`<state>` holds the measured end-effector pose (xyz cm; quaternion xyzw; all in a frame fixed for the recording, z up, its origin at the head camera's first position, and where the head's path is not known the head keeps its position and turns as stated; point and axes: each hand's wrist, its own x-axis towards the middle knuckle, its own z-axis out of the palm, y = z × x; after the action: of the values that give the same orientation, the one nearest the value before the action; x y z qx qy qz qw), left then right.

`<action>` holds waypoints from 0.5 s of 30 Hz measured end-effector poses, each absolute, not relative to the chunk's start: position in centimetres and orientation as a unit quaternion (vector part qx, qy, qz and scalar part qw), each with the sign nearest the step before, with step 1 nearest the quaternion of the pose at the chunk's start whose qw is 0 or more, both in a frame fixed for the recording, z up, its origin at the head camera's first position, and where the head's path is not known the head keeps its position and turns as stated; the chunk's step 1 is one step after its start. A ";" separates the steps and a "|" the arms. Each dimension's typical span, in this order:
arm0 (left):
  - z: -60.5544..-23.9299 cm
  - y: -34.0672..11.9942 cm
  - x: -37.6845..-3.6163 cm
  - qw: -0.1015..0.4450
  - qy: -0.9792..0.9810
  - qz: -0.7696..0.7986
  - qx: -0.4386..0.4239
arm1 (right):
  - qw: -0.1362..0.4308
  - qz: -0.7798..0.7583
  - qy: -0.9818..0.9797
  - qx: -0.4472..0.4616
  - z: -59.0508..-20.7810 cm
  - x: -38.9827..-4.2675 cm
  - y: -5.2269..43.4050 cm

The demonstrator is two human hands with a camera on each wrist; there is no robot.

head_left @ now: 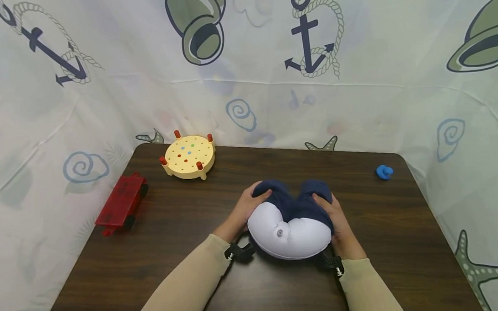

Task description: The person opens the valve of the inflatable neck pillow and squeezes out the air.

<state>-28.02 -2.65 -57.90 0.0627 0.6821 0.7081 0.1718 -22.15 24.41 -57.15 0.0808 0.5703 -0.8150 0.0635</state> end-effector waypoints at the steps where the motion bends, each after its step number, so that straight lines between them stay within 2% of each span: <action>1: -57.9 -2.7 -28.1 0.166 0.682 0.710 0.056 | 0.059 -0.816 0.568 0.089 -57.3 -22.2 24.3; 7: -58.1 -3.1 -28.3 0.159 0.656 0.737 0.041 | 0.046 -0.838 0.535 0.102 -57.7 -22.2 24.3; 12: -58.4 -3.2 -28.1 0.171 0.599 0.781 0.040 | 0.037 -0.850 0.522 0.066 -57.7 -22.2 24.4; 15: -58.6 -3.2 -28.1 0.161 0.580 0.797 0.041 | 0.027 -0.853 0.519 0.052 -57.5 -22.1 24.4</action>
<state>-28.06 -3.18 -58.57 0.0406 0.5803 0.7973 0.1609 -22.12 24.40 -57.46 0.0523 0.5193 -0.8526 0.0270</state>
